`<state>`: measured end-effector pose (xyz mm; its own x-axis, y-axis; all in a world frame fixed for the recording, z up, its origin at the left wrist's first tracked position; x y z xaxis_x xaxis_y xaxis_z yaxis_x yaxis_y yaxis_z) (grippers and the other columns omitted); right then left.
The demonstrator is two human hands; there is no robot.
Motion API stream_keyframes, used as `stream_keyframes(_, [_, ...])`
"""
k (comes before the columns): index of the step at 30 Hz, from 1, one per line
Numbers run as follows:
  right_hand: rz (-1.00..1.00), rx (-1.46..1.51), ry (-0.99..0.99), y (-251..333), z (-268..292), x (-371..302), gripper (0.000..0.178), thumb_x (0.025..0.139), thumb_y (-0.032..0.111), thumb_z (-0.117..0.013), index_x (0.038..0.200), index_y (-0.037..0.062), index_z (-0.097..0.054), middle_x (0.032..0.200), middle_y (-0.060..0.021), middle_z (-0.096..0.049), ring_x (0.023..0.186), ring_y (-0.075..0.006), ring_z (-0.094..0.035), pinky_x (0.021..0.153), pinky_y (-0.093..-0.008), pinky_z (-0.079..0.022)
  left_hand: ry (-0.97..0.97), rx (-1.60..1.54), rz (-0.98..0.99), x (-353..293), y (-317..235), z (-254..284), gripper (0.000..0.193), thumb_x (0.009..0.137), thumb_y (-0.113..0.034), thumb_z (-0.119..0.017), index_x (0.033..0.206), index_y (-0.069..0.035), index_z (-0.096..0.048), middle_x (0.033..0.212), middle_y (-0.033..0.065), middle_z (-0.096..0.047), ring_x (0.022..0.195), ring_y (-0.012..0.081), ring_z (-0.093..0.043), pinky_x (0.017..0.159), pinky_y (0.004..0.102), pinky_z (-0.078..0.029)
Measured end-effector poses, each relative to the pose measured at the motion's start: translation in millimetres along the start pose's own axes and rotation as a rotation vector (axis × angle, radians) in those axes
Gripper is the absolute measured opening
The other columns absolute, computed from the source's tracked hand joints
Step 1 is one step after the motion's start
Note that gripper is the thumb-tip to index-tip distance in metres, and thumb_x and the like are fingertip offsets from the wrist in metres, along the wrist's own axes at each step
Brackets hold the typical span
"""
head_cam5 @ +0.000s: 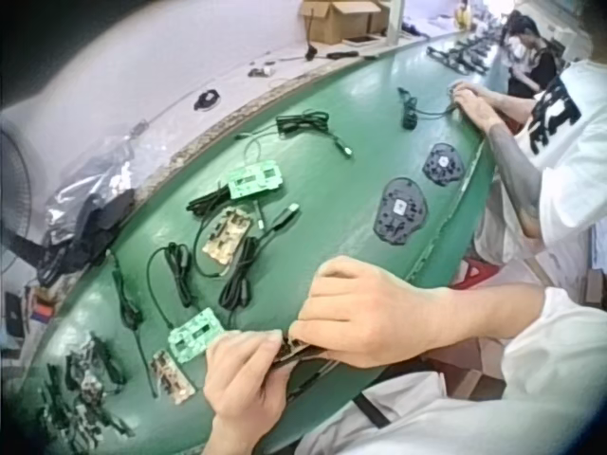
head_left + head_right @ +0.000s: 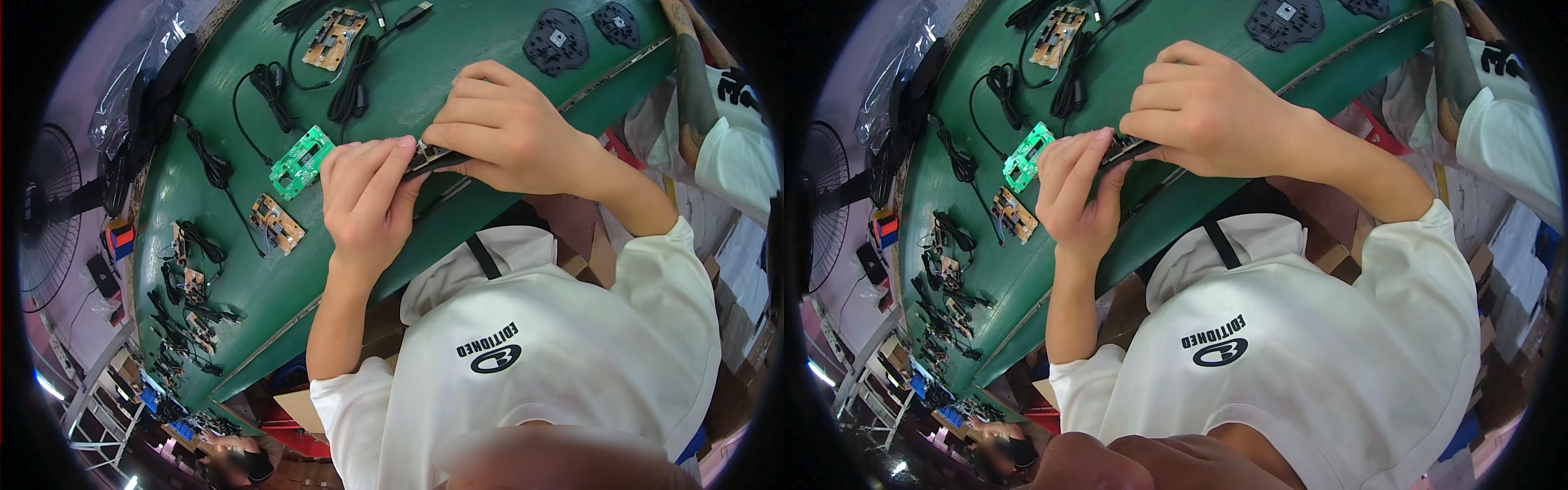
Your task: The person removes plastic bags from a box, places mouse bases onto a table, and fits circuit boards into the bases. They then pick up mouse cables and connect them to the circuit boards.
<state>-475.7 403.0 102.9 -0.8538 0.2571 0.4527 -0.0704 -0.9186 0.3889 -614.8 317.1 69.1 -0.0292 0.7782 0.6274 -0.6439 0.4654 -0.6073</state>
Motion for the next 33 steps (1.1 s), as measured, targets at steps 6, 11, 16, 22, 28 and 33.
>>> stream_keyframes(6, [0.038,-0.026,-0.028,6.3,-1.9,2.2,0.031,0.066,0.015,-0.081,0.093,0.0050,-0.067,0.082,-0.0031,-0.061,0.077,-0.0231,-0.058,0.084,-0.0397,-0.049,-0.017,-0.016,-0.040,-1.3,-4.1,5.6,0.038,0.072,-0.001,-0.080,0.109,0.001,-0.072,0.097,0.0112,-0.072,0.086,0.0269,-0.066,0.082,0.0391,-0.049])
stream_keyframes(11, [0.044,-0.056,-0.021,9.7,-1.5,2.9,0.033,0.063,0.015,-0.082,0.091,0.0065,-0.067,0.080,-0.0022,-0.058,0.080,-0.0217,-0.059,0.084,-0.0387,-0.049,-0.009,-0.029,-0.054,-1.2,-4.9,7.4,0.038,0.072,-0.001,-0.079,0.109,0.002,-0.072,0.097,0.0129,-0.072,0.085,0.0279,-0.067,0.079,0.0391,-0.051])
stream_keyframes(16, [-0.044,0.045,-0.076,3.5,3.4,0.7,0.038,0.062,0.010,-0.081,0.099,0.0075,-0.069,0.092,-0.0026,-0.064,0.090,-0.0239,-0.062,0.086,-0.0380,-0.048,-0.061,-0.057,-0.032,-3.1,-3.2,7.7,0.040,0.070,0.003,-0.077,0.110,0.004,-0.071,0.098,0.0139,-0.072,0.086,0.0294,-0.068,0.077,0.0387,-0.052])
stream_keyframes(22, [-0.073,-0.115,-0.091,-12.5,13.2,-17.1,0.039,0.065,0.004,-0.078,0.102,0.0126,-0.070,0.105,-0.0036,-0.064,0.100,-0.0263,-0.062,0.089,-0.0397,-0.048,0.076,-0.008,-0.033,-4.4,-0.4,7.8,0.040,0.070,0.007,-0.078,0.108,0.002,-0.069,0.109,0.0161,-0.071,0.098,0.0316,-0.067,0.089,0.0421,-0.052])
stream_keyframes(28, [-0.117,-0.122,0.093,-15.5,10.4,-41.2,0.041,0.071,0.001,-0.071,0.110,0.0123,-0.070,0.110,-0.0054,-0.064,0.103,-0.0275,-0.061,0.093,-0.0421,-0.046,0.328,-0.037,0.061,-8.2,-3.8,-9.2,0.043,0.066,-0.003,-0.084,0.106,-0.004,-0.069,0.121,0.0119,-0.066,0.110,0.0317,-0.063,0.096,0.0449,-0.048])
stream_keyframes(33, [-0.188,0.049,0.160,-14.2,16.9,-46.3,0.048,0.072,0.000,-0.071,0.120,0.0056,-0.068,0.117,-0.0117,-0.063,0.103,-0.0333,-0.060,0.093,-0.0458,-0.047,0.225,-0.017,0.097,-10.5,1.4,-3.3,0.048,0.068,-0.008,-0.087,0.112,-0.003,-0.069,0.117,0.0120,-0.066,0.107,0.0290,-0.062,0.094,0.0400,-0.048])
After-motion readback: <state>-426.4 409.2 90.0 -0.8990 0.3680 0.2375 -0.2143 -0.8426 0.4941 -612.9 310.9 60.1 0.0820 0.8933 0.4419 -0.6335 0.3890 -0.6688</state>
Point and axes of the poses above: each hand's wrist, its own x-axis towards the middle knuckle, its own z-axis out of the back of the hand, y = z × x, the point moved 6 cm from there along x, towards the middle knuckle
